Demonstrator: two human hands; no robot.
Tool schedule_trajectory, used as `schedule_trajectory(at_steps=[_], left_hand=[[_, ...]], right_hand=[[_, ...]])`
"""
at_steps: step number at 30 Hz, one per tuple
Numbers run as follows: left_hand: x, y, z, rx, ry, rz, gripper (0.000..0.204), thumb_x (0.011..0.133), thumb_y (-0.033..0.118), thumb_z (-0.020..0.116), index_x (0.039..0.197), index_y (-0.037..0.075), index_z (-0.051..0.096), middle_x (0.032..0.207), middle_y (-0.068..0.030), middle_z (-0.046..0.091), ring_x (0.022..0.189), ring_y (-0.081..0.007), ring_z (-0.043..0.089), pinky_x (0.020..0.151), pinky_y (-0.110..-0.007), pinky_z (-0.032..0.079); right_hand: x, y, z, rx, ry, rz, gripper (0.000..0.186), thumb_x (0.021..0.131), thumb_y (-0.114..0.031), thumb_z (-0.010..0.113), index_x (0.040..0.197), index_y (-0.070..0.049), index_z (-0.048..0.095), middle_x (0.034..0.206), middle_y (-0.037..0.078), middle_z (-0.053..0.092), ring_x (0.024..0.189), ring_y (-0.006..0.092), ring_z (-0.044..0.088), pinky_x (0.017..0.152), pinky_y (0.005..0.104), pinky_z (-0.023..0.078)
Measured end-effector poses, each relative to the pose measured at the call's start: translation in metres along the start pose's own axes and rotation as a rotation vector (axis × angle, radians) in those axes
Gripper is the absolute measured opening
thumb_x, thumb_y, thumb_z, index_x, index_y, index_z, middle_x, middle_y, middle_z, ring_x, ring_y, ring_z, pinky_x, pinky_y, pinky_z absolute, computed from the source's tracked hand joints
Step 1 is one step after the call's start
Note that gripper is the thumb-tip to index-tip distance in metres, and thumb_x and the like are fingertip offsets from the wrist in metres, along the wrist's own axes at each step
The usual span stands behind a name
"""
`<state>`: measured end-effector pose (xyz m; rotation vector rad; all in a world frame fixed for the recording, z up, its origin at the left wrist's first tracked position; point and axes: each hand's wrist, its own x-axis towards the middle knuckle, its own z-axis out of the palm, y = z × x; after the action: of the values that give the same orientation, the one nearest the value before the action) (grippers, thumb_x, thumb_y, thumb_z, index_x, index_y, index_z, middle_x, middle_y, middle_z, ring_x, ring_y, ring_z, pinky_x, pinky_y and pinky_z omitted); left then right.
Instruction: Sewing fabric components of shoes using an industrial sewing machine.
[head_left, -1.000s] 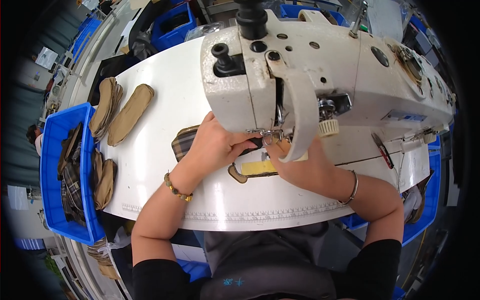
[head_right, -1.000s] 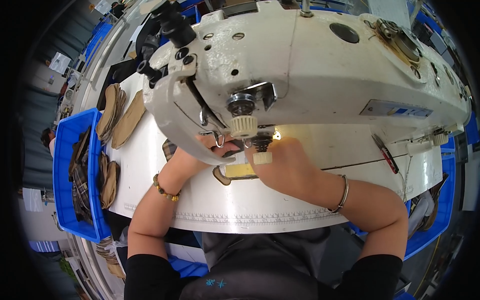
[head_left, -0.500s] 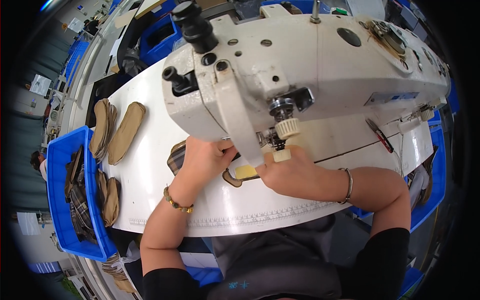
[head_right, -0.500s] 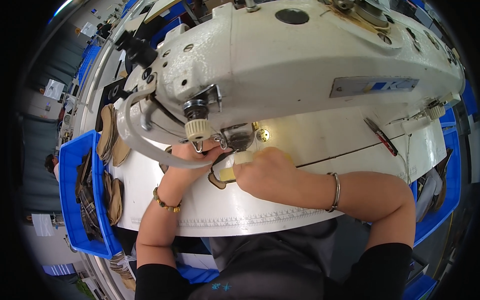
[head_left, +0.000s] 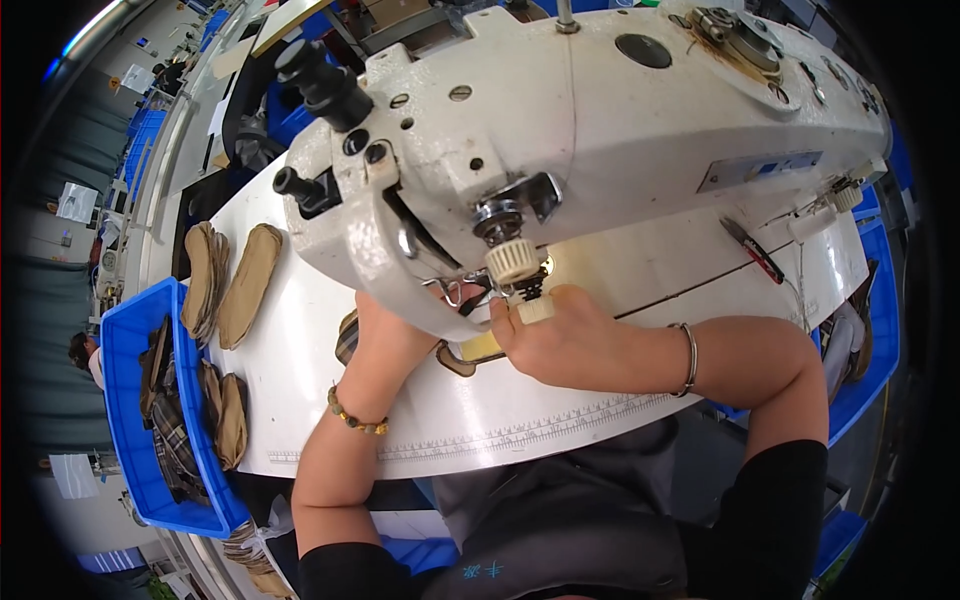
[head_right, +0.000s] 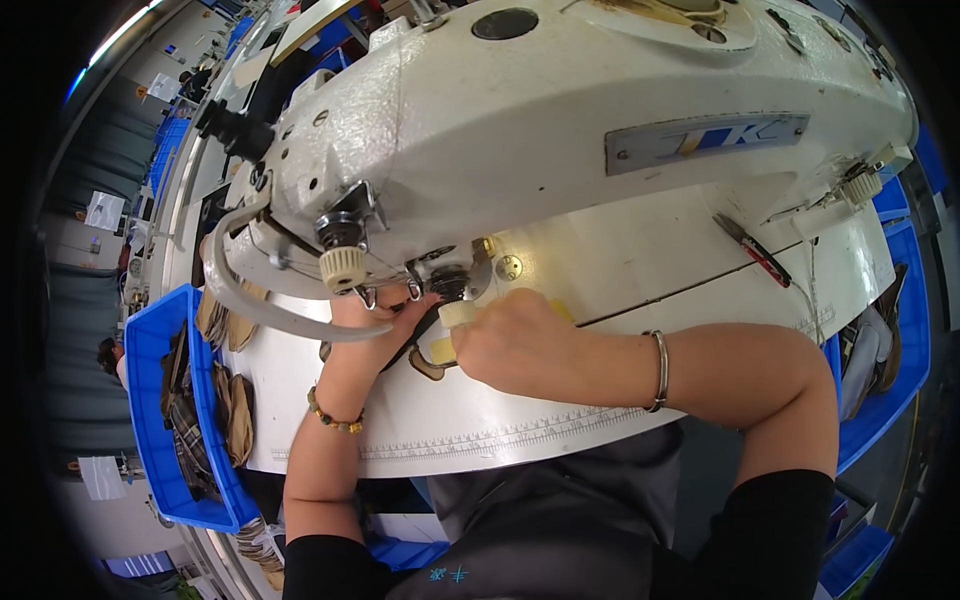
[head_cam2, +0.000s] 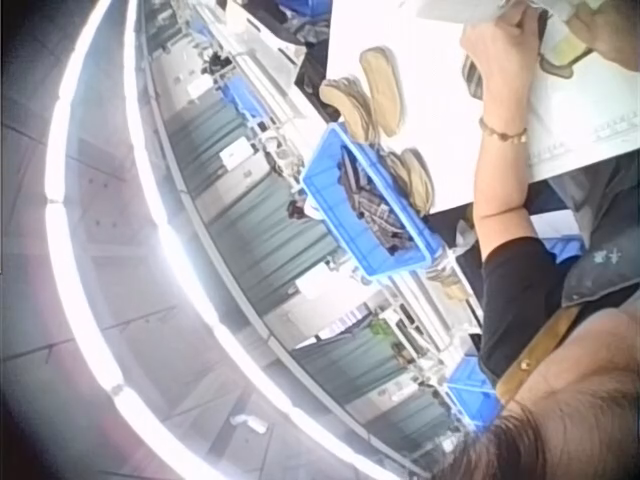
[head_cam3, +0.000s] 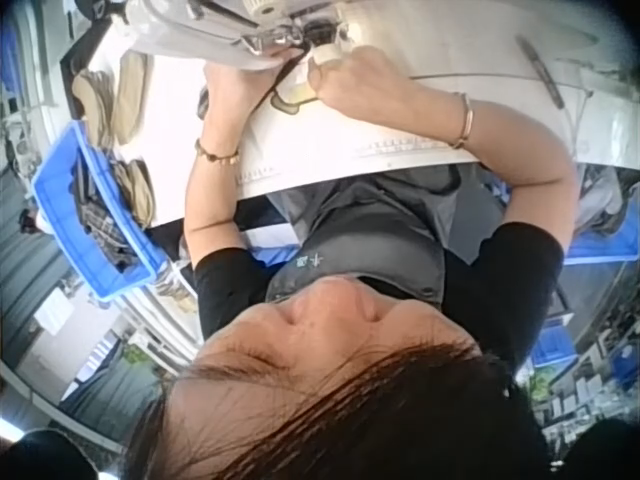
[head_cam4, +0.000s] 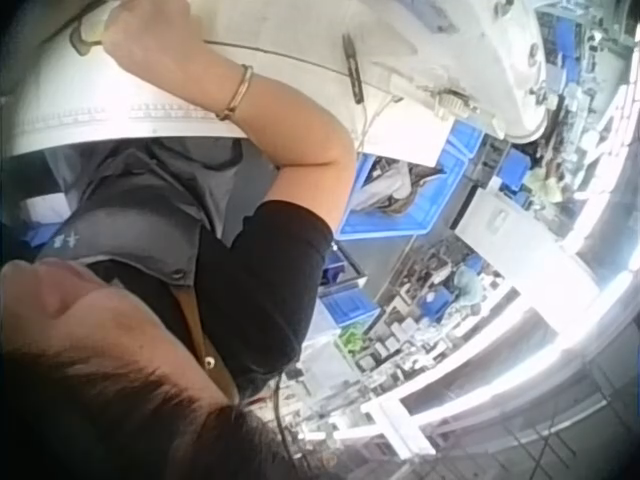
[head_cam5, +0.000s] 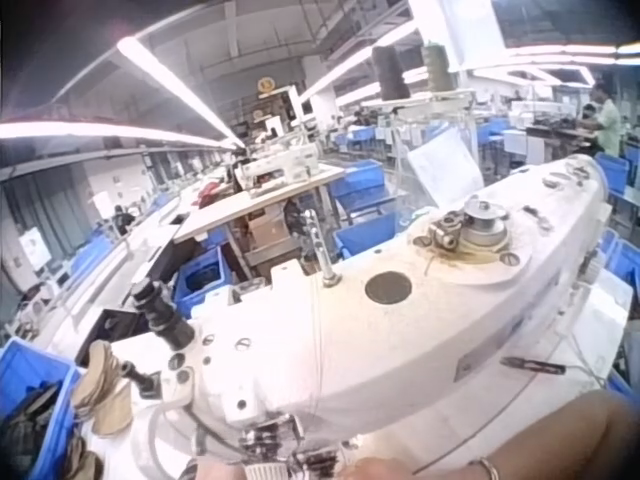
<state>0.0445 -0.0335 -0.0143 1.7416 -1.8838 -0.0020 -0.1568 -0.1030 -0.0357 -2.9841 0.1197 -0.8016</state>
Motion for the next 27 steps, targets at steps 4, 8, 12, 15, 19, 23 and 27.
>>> schedule_trajectory(at_steps=[4,8,12,15,19,23,27], left_hand=[[-0.003,-0.005,0.002,0.097,-0.012,0.036,0.029,0.067,0.015,0.085,0.058,0.004,0.060,0.055,-0.0064,0.055,0.053,-0.0246,0.054,0.051,-0.035,0.041],[0.002,0.006,-0.005,0.120,-0.014,0.026,0.029,0.068,0.016,0.085,0.059,0.004,0.061,0.056,-0.0067,0.056,0.051,-0.0251,0.053,0.050,-0.035,0.040],[0.003,0.010,-0.007,0.134,-0.013,0.058,0.027,0.070,0.017,0.085,0.062,0.003,0.064,0.056,-0.0073,0.056,0.049,-0.0257,0.051,0.049,-0.036,0.041],[0.000,0.011,-0.007,0.119,0.006,0.057,0.026,0.071,0.017,0.084,0.063,0.001,0.065,0.057,-0.0083,0.057,0.051,-0.0263,0.052,0.051,-0.036,0.042],[0.001,0.009,-0.011,0.069,-0.036,0.034,0.026,0.072,0.016,0.084,0.064,0.000,0.064,0.059,-0.0095,0.058,0.054,-0.0272,0.054,0.052,-0.036,0.042],[0.003,0.006,-0.011,-0.059,-0.032,-0.049,0.027,0.072,0.015,0.084,0.064,-0.001,0.064,0.062,-0.0103,0.060,0.055,-0.0272,0.054,0.054,-0.035,0.043],[0.001,0.007,-0.010,-0.271,-0.075,-0.253,0.022,0.076,0.009,0.083,0.070,-0.001,0.064,0.065,-0.0048,0.062,0.059,-0.0153,0.056,0.056,-0.029,0.046]], right_hand=[[0.000,0.000,0.000,-0.002,-0.024,0.006,0.011,0.066,-0.013,0.065,0.064,-0.005,0.059,0.052,0.007,0.056,0.047,0.0191,0.061,0.041,0.0334,0.044],[0.001,0.000,0.001,-0.007,-0.012,0.009,0.011,0.066,-0.013,0.065,0.064,-0.005,0.059,0.052,0.007,0.057,0.047,0.0193,0.061,0.042,0.0333,0.045],[0.001,0.001,-0.005,0.015,-0.046,0.007,0.011,0.066,-0.013,0.065,0.064,-0.005,0.059,0.052,0.007,0.057,0.048,0.0196,0.061,0.042,0.0333,0.045],[0.001,0.001,-0.004,0.036,-0.029,0.004,0.010,0.067,-0.013,0.065,0.066,-0.004,0.060,0.053,0.008,0.058,0.048,0.0200,0.062,0.043,0.0334,0.046],[0.001,-0.006,-0.002,0.036,-0.015,-0.017,0.013,0.069,-0.013,0.064,0.075,-0.002,0.062,0.052,0.006,0.056,0.047,0.0199,0.061,0.042,0.0341,0.045],[-0.001,-0.008,0.002,0.035,-0.001,-0.043,0.026,0.072,-0.013,0.063,0.090,0.005,0.065,0.052,0.005,0.055,0.046,0.0194,0.059,0.040,0.0346,0.044],[0.000,-0.002,-0.002,0.018,-0.143,-0.026,0.035,0.074,-0.013,0.062,0.102,0.008,0.065,0.055,0.004,0.057,0.045,0.0189,0.059,0.040,0.0341,0.043]])
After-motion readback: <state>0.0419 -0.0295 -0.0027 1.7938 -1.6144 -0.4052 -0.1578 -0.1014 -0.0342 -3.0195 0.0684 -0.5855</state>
